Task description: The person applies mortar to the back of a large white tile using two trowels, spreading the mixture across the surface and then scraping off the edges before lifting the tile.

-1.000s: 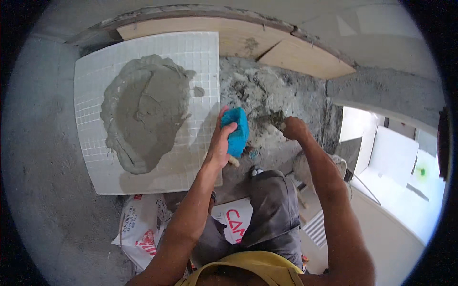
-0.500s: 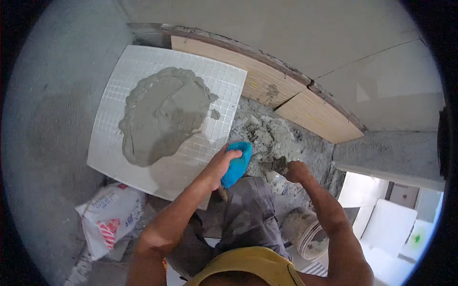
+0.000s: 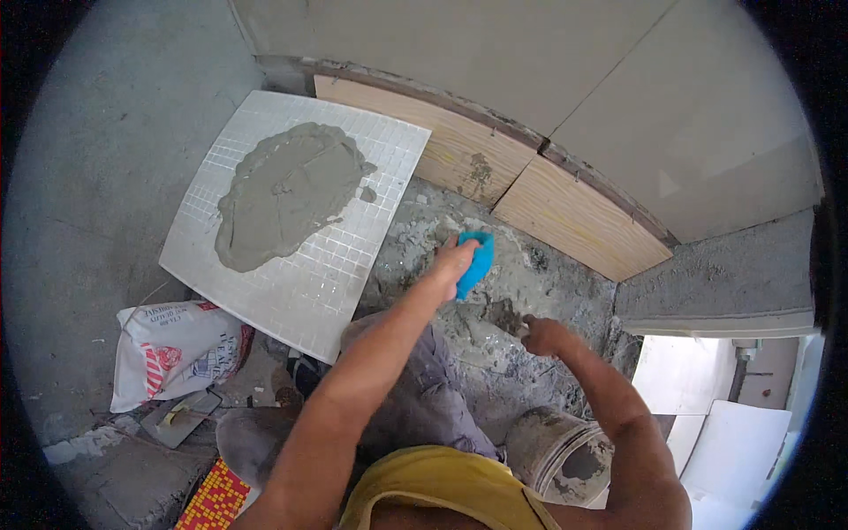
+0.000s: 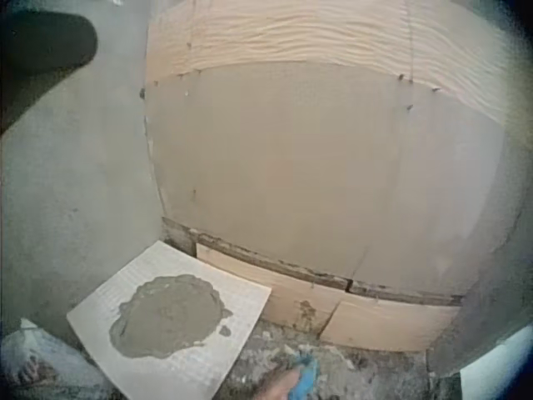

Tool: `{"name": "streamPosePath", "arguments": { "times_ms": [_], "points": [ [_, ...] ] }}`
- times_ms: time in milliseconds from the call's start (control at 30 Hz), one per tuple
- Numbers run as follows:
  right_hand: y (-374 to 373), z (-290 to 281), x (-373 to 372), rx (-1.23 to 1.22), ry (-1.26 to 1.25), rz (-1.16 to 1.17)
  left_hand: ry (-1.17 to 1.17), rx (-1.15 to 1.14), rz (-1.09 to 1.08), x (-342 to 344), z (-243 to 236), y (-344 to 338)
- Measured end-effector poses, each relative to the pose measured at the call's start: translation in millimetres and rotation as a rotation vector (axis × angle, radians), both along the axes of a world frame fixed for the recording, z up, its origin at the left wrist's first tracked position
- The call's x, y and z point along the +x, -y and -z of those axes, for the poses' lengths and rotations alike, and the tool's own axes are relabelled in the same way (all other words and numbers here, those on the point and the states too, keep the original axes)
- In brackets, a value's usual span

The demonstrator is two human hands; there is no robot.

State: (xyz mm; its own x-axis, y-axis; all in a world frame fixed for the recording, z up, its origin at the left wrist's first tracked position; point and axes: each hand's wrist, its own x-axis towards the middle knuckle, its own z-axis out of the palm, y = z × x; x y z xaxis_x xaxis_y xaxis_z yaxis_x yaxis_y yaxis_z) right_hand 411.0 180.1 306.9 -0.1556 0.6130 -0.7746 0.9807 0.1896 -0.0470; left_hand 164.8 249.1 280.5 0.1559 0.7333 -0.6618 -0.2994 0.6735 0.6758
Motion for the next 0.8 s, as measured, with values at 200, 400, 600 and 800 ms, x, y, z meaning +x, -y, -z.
{"name": "streamPosePath", "arguments": {
  "times_ms": [200, 400, 600, 800],
  "points": [
    [39.8, 28.9, 62.9, -0.155, 0.042, 0.167, -0.113, 0.036, -0.157, 58.5, 24.3, 19.9],
    [11.4, 14.1, 69.9, 0.173, -0.150, 0.088, -0.223, 0.100, -0.026, 60.3, 59.3, 19.4],
    [-50.7, 103.7, -36.0, -0.063, -0.319, 0.327, 0.069, -0.010, 0.102, 29.2, -46.7, 28.6],
    [15.9, 162.3, -48.7, 0.108, -0.283, -0.036, 0.139, 0.028, -0.115, -15.5, -48.3, 38.4]
  ]
}}
